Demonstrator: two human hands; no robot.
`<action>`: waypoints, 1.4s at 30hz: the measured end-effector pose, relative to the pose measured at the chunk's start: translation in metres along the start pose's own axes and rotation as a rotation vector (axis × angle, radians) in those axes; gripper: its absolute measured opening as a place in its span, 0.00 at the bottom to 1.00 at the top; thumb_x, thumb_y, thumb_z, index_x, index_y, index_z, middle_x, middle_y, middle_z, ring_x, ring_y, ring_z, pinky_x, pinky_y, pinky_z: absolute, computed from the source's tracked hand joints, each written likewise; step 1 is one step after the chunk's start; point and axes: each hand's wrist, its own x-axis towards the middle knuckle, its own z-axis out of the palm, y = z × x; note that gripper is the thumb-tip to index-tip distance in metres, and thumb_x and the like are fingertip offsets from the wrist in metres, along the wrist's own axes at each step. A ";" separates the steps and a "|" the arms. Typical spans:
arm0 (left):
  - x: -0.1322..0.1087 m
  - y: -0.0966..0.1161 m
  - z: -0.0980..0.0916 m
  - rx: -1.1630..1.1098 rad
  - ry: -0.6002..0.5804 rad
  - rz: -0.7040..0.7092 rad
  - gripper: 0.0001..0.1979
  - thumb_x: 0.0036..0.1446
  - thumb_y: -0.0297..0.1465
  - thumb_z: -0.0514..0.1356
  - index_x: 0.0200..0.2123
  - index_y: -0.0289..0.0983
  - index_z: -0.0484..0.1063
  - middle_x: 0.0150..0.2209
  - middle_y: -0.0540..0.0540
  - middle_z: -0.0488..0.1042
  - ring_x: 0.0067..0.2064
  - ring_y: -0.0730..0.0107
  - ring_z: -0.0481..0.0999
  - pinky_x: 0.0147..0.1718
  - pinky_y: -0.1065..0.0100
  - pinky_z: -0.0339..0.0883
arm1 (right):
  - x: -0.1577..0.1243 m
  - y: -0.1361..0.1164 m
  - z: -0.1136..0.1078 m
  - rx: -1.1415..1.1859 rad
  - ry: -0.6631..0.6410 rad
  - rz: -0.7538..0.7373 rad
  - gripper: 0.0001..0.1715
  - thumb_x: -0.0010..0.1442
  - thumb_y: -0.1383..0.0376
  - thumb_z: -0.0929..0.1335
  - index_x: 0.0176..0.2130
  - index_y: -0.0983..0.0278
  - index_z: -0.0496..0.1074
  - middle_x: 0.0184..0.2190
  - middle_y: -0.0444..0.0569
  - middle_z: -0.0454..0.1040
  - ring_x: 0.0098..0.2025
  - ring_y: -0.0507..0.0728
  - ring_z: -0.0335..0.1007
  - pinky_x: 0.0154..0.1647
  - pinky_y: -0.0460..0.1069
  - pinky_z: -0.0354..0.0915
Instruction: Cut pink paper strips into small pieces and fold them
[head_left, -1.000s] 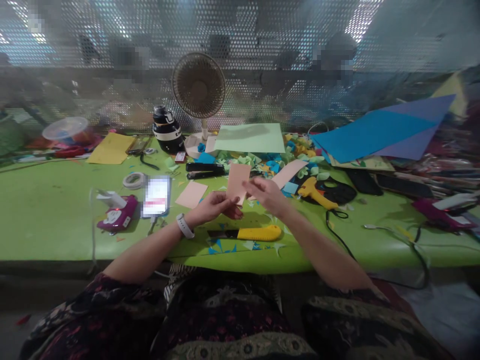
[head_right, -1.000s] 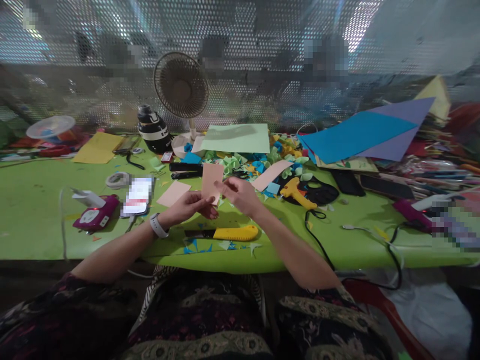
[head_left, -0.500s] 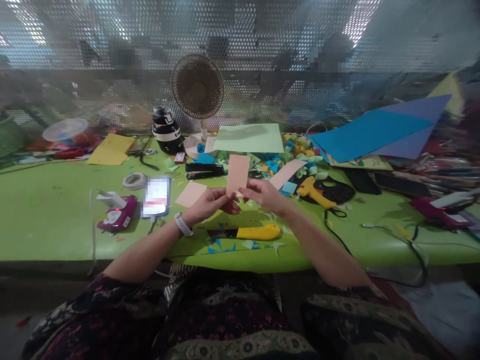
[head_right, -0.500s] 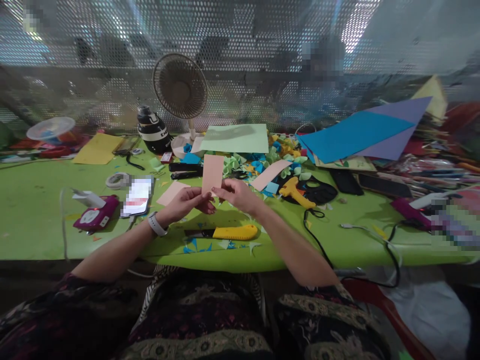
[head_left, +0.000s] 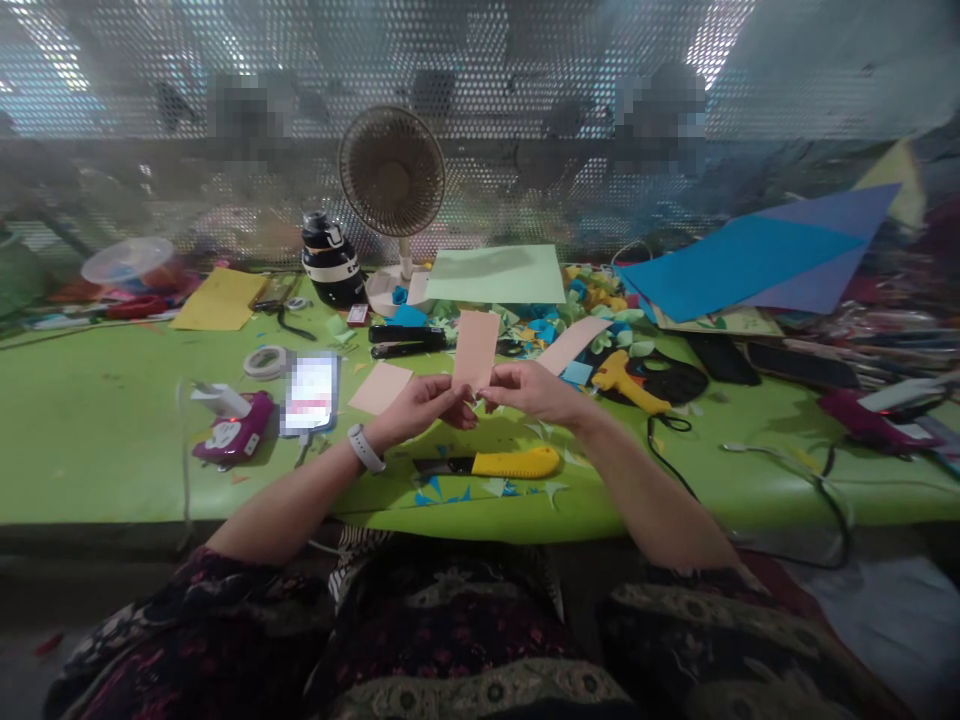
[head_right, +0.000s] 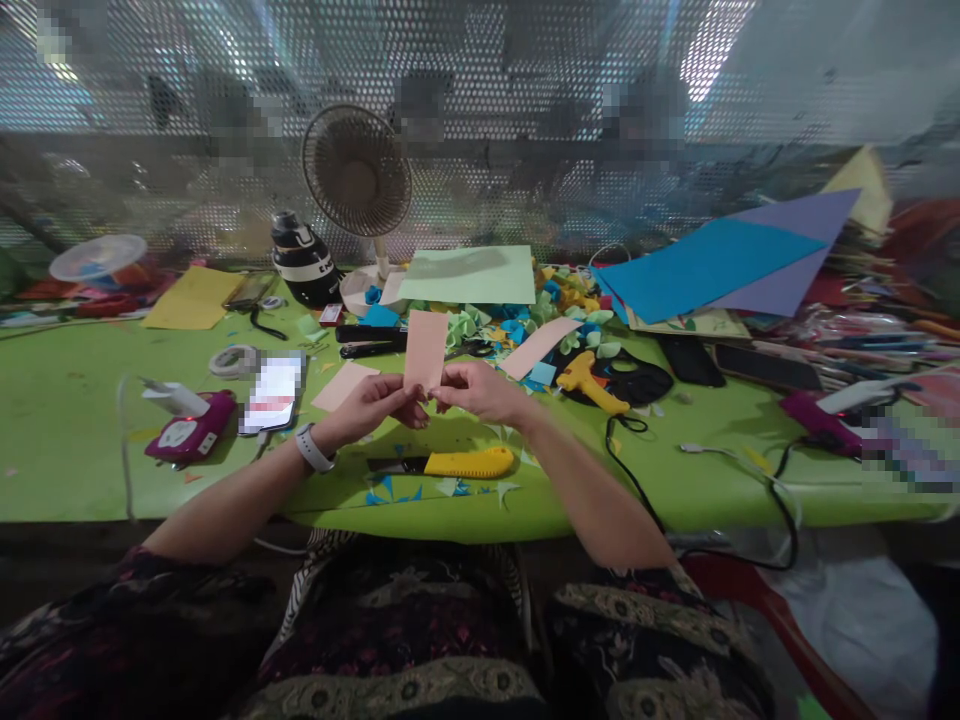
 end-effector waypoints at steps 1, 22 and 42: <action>0.000 0.000 0.000 -0.002 -0.001 0.004 0.26 0.56 0.51 0.63 0.38 0.31 0.73 0.32 0.39 0.82 0.33 0.66 0.83 0.37 0.67 0.78 | 0.000 0.000 -0.001 -0.005 -0.003 -0.001 0.17 0.56 0.54 0.72 0.35 0.67 0.75 0.30 0.48 0.78 0.34 0.54 0.73 0.40 0.51 0.67; -0.001 0.001 -0.011 0.099 -0.100 -0.012 0.23 0.56 0.46 0.66 0.39 0.29 0.77 0.37 0.34 0.83 0.38 0.60 0.84 0.38 0.65 0.79 | -0.003 -0.004 -0.006 -0.199 -0.038 -0.037 0.16 0.59 0.54 0.71 0.31 0.64 0.73 0.26 0.45 0.76 0.30 0.53 0.72 0.33 0.49 0.64; 0.000 0.003 -0.006 0.116 -0.027 0.023 0.24 0.58 0.49 0.63 0.38 0.30 0.75 0.34 0.37 0.83 0.35 0.65 0.84 0.38 0.65 0.79 | -0.002 0.000 0.002 -0.105 -0.048 -0.029 0.16 0.55 0.55 0.72 0.34 0.66 0.75 0.28 0.46 0.77 0.31 0.54 0.72 0.33 0.49 0.66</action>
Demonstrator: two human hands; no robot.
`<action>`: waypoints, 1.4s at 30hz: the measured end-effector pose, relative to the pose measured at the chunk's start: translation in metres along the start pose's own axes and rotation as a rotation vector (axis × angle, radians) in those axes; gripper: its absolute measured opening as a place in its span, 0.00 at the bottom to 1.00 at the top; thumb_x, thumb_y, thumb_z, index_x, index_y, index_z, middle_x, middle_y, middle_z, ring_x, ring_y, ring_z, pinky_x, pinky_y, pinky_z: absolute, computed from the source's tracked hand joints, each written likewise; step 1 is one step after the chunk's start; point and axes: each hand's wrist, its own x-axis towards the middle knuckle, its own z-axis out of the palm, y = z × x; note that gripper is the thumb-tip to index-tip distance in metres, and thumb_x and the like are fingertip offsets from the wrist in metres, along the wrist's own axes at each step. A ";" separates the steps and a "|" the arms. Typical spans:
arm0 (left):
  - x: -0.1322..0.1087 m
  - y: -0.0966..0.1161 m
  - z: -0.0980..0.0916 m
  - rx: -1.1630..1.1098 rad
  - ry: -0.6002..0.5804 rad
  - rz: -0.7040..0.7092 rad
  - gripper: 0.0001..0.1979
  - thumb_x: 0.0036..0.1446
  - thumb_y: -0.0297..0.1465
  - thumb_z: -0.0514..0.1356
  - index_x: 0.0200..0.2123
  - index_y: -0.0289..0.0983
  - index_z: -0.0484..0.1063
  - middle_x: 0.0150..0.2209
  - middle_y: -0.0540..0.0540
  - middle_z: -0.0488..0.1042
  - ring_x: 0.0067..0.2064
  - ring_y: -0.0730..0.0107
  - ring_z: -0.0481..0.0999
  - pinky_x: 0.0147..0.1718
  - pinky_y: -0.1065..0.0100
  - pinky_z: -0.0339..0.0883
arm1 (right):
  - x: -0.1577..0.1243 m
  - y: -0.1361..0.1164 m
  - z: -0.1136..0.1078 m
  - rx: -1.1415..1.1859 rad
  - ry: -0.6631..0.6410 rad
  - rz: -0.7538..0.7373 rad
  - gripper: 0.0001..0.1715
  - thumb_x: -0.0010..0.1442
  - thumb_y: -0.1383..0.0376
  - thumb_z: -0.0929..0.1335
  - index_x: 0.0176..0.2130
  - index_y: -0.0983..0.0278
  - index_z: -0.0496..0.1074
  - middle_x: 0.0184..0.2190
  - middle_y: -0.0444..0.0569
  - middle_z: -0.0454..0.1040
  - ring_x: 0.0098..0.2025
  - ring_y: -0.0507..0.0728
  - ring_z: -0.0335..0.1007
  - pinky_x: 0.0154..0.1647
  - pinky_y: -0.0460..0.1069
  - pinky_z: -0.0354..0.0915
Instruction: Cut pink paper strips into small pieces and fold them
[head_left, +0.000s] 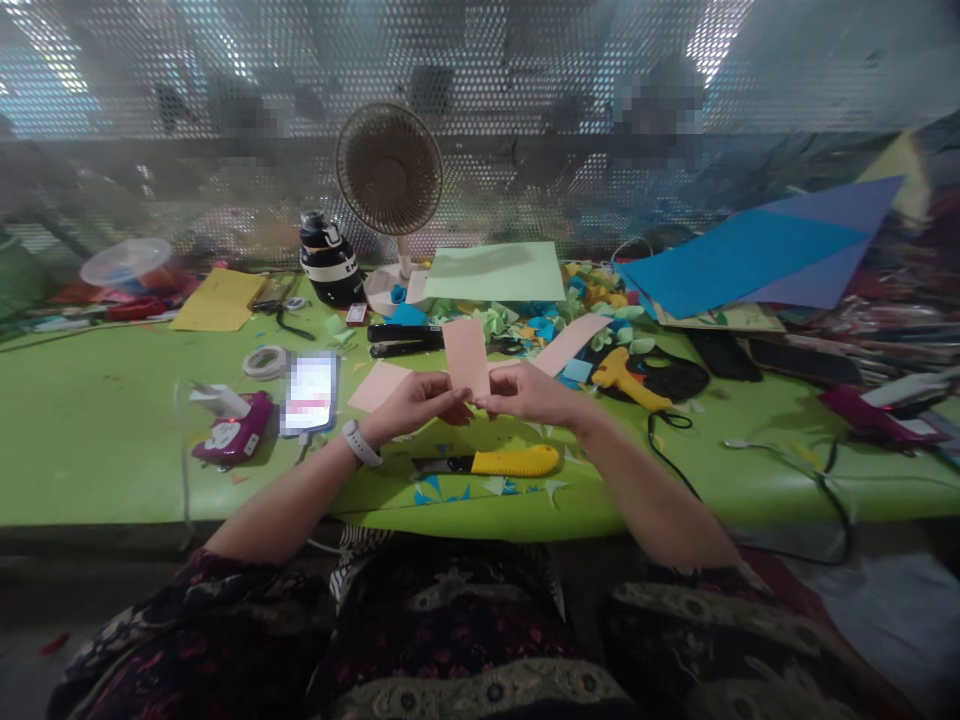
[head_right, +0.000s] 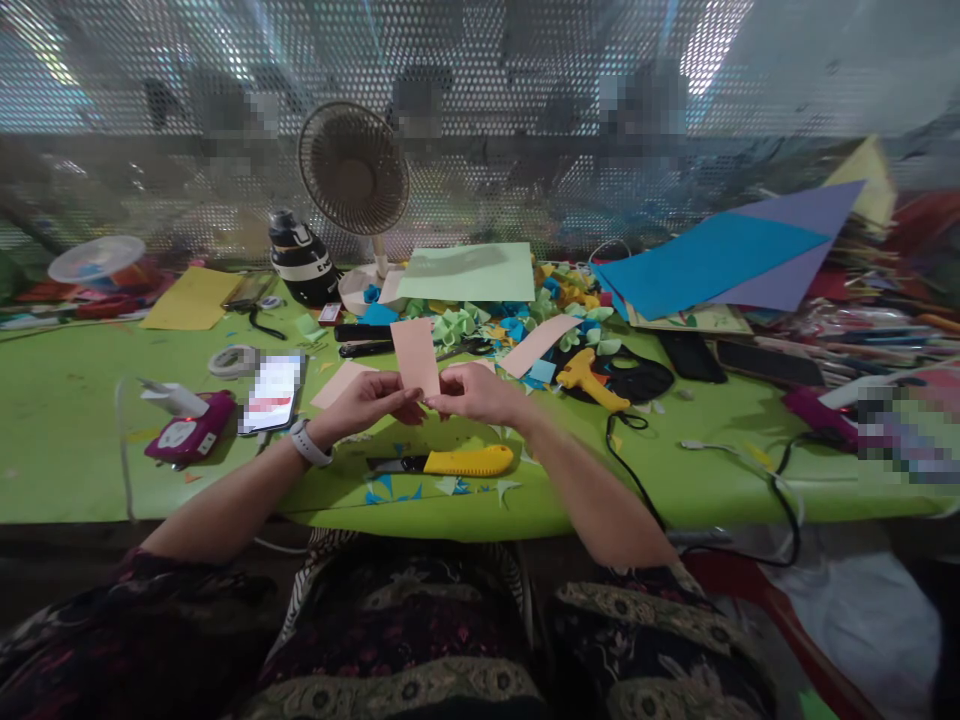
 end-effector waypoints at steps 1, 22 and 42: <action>0.000 0.000 0.001 -0.003 -0.004 0.005 0.24 0.58 0.49 0.63 0.38 0.30 0.75 0.34 0.37 0.82 0.34 0.65 0.84 0.37 0.66 0.79 | 0.000 0.000 0.001 0.014 0.003 0.005 0.15 0.55 0.56 0.71 0.33 0.66 0.75 0.28 0.46 0.77 0.31 0.54 0.72 0.33 0.49 0.66; 0.004 0.002 -0.003 -0.144 0.304 0.001 0.24 0.49 0.51 0.69 0.33 0.34 0.77 0.31 0.46 0.79 0.31 0.70 0.78 0.31 0.70 0.74 | -0.002 -0.008 -0.002 -0.121 -0.031 0.041 0.09 0.56 0.61 0.68 0.32 0.65 0.75 0.28 0.47 0.79 0.32 0.54 0.74 0.37 0.49 0.67; 0.016 -0.004 -0.024 -0.471 0.598 0.055 0.22 0.43 0.46 0.74 0.31 0.36 0.73 0.27 0.51 0.75 0.27 0.77 0.75 0.26 0.73 0.72 | -0.023 -0.030 0.013 -0.776 -0.299 -0.016 0.13 0.51 0.65 0.70 0.39 0.64 0.69 0.37 0.50 0.73 0.36 0.57 0.67 0.33 0.50 0.59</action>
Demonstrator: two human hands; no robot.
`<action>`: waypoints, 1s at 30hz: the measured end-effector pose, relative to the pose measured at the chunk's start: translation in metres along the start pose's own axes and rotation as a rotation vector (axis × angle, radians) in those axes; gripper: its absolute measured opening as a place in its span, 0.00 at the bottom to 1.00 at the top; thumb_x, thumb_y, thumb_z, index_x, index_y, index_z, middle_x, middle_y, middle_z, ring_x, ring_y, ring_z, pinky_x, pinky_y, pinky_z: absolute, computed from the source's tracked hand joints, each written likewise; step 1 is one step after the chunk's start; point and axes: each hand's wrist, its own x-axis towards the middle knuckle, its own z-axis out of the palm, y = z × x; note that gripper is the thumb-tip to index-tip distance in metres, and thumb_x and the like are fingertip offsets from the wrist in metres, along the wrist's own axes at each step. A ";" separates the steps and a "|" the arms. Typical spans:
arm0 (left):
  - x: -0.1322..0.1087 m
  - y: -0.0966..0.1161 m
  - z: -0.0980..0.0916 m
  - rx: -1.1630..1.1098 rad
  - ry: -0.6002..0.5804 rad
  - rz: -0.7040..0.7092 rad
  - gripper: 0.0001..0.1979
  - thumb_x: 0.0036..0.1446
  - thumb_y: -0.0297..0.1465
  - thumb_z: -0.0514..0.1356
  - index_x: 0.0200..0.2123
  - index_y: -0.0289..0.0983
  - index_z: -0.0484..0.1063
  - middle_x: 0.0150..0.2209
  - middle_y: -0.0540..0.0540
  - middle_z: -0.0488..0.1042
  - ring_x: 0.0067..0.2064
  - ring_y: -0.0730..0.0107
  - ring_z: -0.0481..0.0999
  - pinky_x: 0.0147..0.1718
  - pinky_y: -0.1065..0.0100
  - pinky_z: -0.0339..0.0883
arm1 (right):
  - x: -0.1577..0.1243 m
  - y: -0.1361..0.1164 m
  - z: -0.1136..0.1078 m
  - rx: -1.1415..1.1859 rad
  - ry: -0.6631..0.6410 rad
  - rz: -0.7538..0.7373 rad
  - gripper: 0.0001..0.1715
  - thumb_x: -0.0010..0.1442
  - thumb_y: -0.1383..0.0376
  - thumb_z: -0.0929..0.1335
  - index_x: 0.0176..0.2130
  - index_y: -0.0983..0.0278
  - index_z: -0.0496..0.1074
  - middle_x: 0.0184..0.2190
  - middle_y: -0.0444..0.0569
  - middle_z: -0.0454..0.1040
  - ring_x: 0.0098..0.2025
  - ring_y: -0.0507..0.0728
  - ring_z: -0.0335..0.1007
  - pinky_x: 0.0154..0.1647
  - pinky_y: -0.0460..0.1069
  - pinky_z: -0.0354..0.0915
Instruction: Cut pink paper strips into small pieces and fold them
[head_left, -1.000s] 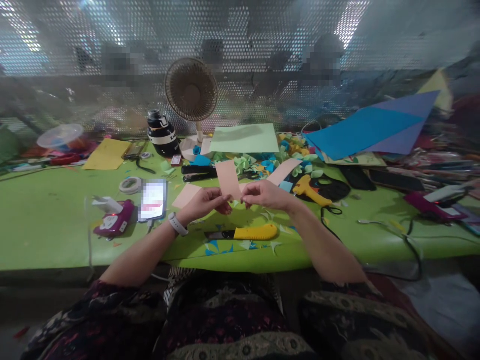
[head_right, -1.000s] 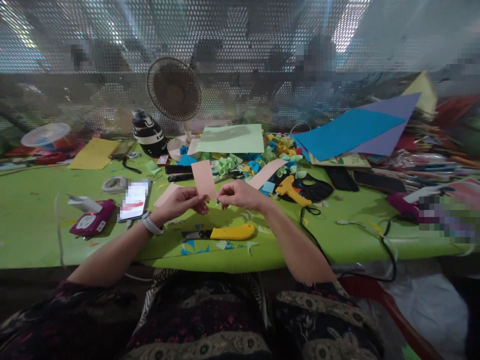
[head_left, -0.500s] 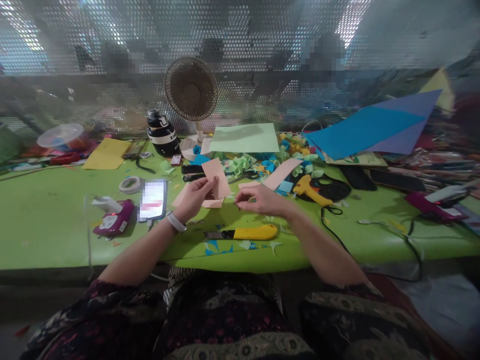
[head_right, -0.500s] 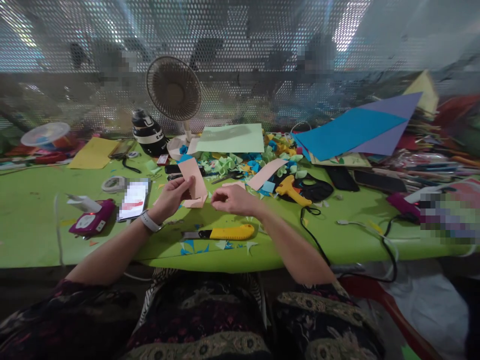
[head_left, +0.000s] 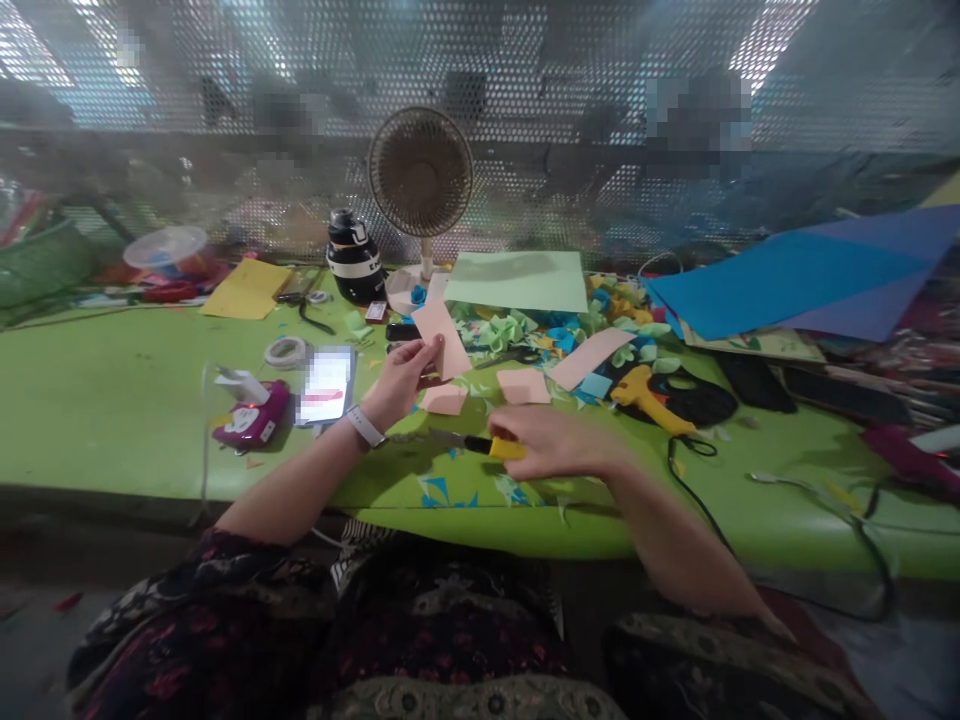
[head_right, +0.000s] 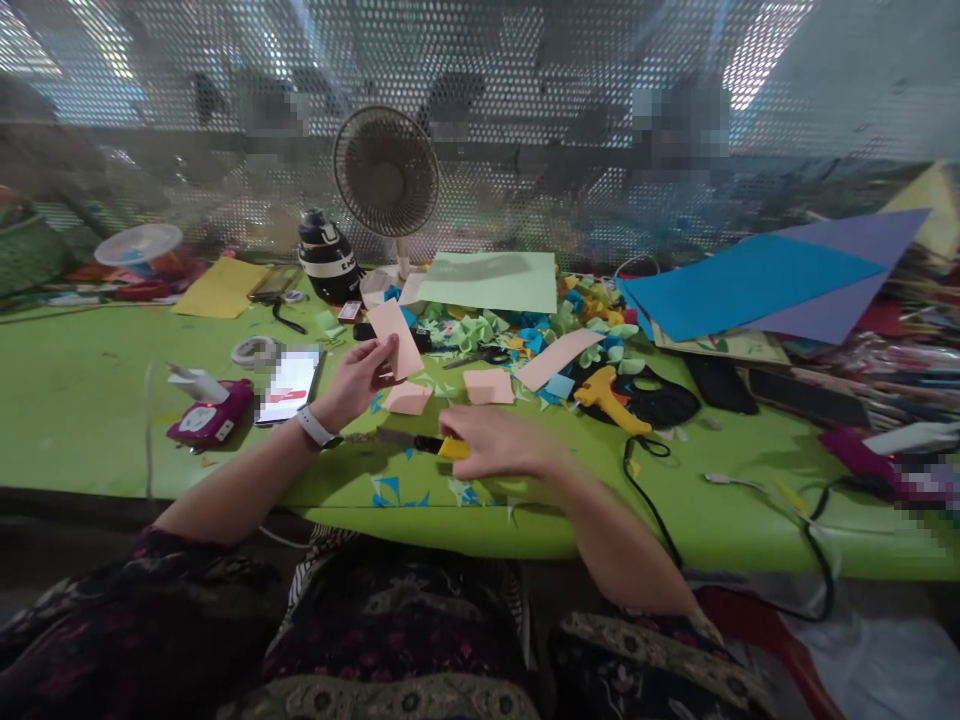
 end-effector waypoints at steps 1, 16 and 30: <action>0.000 0.001 0.000 0.003 -0.006 0.007 0.22 0.43 0.46 0.74 0.30 0.36 0.73 0.27 0.51 0.75 0.27 0.77 0.75 0.26 0.74 0.71 | -0.004 0.003 -0.005 0.034 0.070 -0.013 0.13 0.51 0.66 0.69 0.40 0.64 0.69 0.38 0.50 0.73 0.37 0.57 0.67 0.35 0.50 0.61; 0.000 -0.002 -0.002 0.070 -0.062 0.068 0.22 0.46 0.49 0.71 0.28 0.35 0.74 0.25 0.50 0.74 0.24 0.79 0.71 0.25 0.75 0.67 | -0.021 0.034 -0.020 -0.149 0.671 0.160 0.22 0.61 0.62 0.66 0.54 0.63 0.75 0.46 0.59 0.73 0.51 0.68 0.69 0.51 0.61 0.66; 0.001 0.002 -0.001 0.075 -0.037 0.100 0.23 0.44 0.48 0.72 0.27 0.34 0.73 0.25 0.51 0.73 0.25 0.80 0.72 0.26 0.75 0.67 | -0.018 0.032 -0.028 0.688 0.314 0.209 0.21 0.65 0.59 0.61 0.54 0.63 0.68 0.35 0.49 0.75 0.30 0.54 0.69 0.27 0.47 0.66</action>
